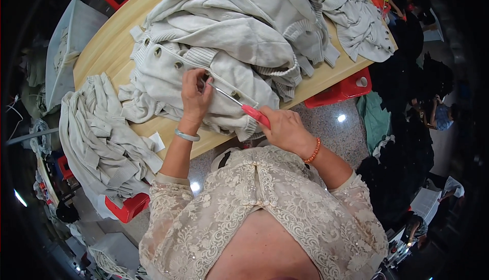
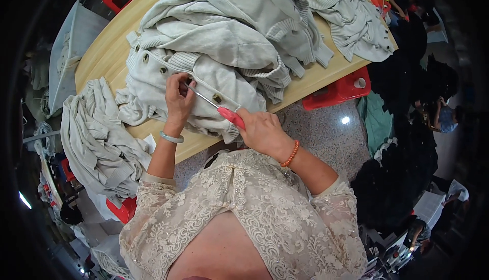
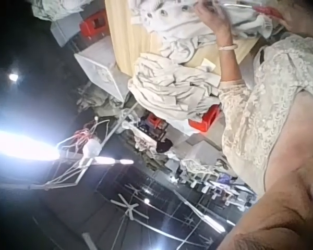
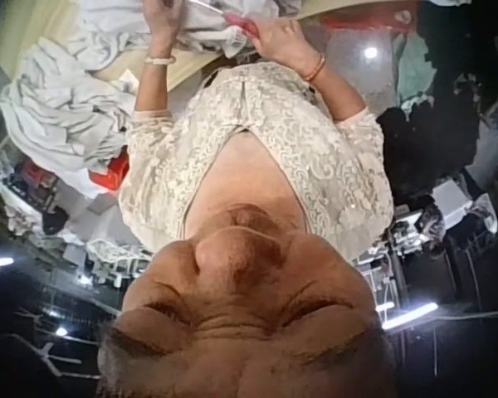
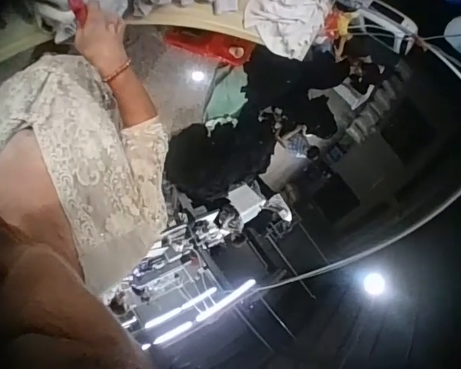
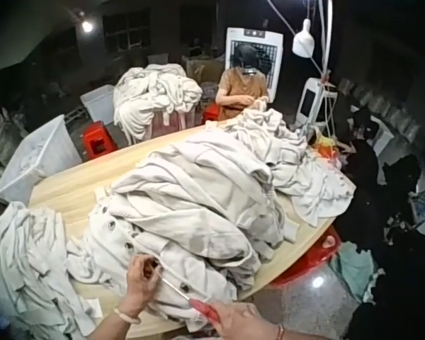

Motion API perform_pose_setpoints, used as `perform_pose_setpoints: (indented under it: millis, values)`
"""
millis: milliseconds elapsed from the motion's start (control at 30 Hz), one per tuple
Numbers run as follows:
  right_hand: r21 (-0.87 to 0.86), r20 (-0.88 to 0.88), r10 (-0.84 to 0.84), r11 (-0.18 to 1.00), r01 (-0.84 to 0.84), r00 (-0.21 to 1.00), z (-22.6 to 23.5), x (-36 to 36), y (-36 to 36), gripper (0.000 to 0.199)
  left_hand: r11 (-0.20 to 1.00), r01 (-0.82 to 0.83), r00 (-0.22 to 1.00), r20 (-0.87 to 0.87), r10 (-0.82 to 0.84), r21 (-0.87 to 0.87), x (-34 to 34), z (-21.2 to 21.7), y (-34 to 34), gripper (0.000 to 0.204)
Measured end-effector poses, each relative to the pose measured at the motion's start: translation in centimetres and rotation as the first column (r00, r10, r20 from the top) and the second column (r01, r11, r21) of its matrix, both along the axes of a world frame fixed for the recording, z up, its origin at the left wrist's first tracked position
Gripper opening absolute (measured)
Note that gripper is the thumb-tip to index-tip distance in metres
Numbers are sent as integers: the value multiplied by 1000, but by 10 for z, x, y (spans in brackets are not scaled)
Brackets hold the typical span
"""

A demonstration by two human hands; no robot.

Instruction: Trim loose threads from white cardigans using scissors in a garment manufacturing environment.

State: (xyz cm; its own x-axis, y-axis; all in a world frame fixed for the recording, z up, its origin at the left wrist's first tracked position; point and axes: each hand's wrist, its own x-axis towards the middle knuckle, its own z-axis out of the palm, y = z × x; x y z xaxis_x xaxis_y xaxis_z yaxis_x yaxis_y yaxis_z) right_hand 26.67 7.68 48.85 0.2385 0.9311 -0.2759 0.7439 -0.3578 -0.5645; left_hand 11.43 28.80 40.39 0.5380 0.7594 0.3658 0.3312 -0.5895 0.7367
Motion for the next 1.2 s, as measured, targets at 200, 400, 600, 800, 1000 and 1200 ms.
perform_pose_setpoints:
  millis: [200,400,600,800,1000,1200]
  values:
    - [154,-7,-27,988,27,1000,-1,30,-46,23,982,99,995,-45,-93,160,-1,4,-64,67]
    - [-106,68,14,994,-7,998,1,37,-83,24,974,189,974,-101,-202,-122,16,-18,-65,36]
    - [-103,19,-72,992,74,997,1,34,-76,23,974,217,972,-103,-209,70,24,-9,-70,62]
    - [-2,19,-97,995,97,995,-4,46,-105,22,886,392,907,-262,-328,247,9,-16,-112,64]
    - [-214,68,24,977,-9,997,-1,41,-125,18,895,406,890,-303,-341,185,20,-34,-105,46]
    - [-226,-37,32,973,-40,999,-5,40,-108,24,866,331,942,88,-323,-375,4,-19,-101,34]
